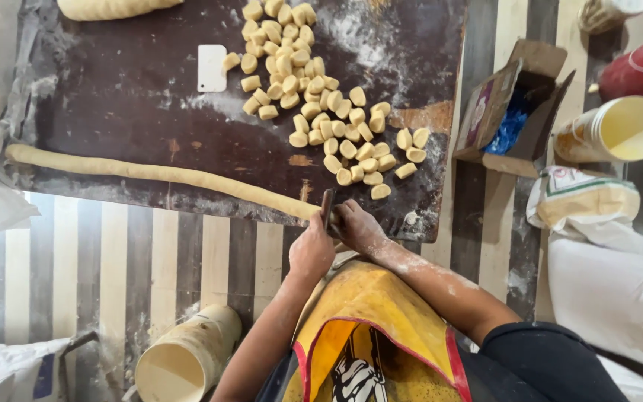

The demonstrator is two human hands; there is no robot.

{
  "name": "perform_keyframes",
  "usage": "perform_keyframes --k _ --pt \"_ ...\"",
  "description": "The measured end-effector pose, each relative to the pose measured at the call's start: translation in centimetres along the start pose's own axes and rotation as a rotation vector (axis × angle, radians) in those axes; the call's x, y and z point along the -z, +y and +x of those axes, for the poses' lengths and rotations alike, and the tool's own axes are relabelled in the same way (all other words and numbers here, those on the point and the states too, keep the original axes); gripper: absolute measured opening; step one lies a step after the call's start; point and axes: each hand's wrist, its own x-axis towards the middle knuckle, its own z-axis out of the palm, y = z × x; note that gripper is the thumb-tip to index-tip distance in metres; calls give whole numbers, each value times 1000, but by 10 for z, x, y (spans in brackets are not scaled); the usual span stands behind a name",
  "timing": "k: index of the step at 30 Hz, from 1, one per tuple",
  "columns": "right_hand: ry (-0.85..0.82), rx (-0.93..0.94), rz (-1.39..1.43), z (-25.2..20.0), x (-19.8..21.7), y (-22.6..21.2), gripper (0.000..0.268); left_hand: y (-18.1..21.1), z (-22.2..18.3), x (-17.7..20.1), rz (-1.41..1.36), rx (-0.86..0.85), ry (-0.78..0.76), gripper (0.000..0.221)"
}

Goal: Cutting and shaping dough into uniform small pieces on a floured table.

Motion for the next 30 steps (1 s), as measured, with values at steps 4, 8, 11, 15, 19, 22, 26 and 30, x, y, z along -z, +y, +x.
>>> perform_keyframes --k 4,8,11,15,19,22,26,30 --pt "8 -78 18 -6 -2 16 29 -29 -11 -1 -57 -61 51 43" --pt "-139 -407 283 -33 10 28 35 -72 -40 31 -226 -225 221 51" --pt "-428 -444 189 -8 24 17 39 -107 -37 45 -419 -219 339 53" --pt "-780 -328 -97 75 31 -53 42 -138 -37 51 -439 -74 328 49" --pt "-476 -93 -120 194 21 -101 45 -156 -35 52 -491 -119 426 50" --pt "-238 5 85 268 39 -158 50 -155 -39 59 -544 -90 405 47" --pt "-57 280 252 287 42 -177 57 -167 -41 52 -570 -102 403 50" --pt "47 105 294 232 18 -147 41 -171 -45 50 -562 -17 351 48"
